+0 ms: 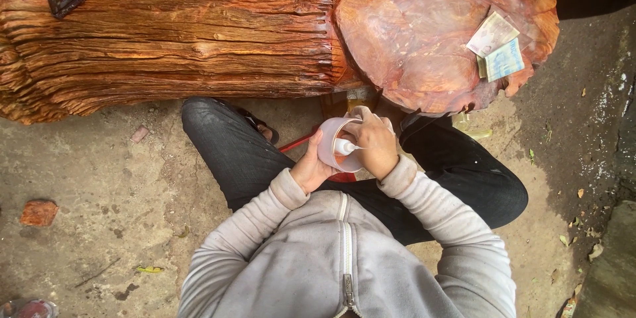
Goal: Hand-sanding and polishing the surface of a large wooden log using sandpaper and a polishing compound.
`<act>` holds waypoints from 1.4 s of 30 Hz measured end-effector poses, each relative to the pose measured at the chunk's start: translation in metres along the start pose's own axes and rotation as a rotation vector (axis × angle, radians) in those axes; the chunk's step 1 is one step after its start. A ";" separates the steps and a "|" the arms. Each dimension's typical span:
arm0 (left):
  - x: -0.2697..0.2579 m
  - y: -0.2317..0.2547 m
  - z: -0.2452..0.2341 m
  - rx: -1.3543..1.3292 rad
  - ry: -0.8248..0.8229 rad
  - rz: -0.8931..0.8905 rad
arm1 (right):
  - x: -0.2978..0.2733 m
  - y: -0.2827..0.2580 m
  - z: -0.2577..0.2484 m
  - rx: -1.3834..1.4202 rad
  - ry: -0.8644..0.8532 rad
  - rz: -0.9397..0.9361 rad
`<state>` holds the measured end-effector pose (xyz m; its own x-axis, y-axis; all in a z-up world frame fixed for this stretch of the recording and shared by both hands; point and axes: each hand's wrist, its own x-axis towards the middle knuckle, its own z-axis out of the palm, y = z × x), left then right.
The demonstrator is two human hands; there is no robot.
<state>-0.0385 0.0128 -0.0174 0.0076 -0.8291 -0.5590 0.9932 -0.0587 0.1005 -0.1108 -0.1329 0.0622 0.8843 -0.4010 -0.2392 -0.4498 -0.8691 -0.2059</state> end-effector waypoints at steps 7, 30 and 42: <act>0.002 -0.002 -0.002 0.009 -0.008 0.019 | 0.001 0.024 0.037 -0.040 0.049 -0.040; 0.035 0.000 -0.052 -0.150 -0.088 0.045 | 0.041 0.120 -0.032 0.522 0.305 0.016; 0.036 0.001 -0.055 -0.128 -0.066 0.005 | 0.097 0.165 -0.040 0.178 0.048 0.400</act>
<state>-0.0312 0.0130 -0.0825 0.0092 -0.8645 -0.5026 0.9999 0.0134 -0.0047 -0.0941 -0.3267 0.0430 0.6388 -0.7126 -0.2899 -0.7690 -0.5808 -0.2670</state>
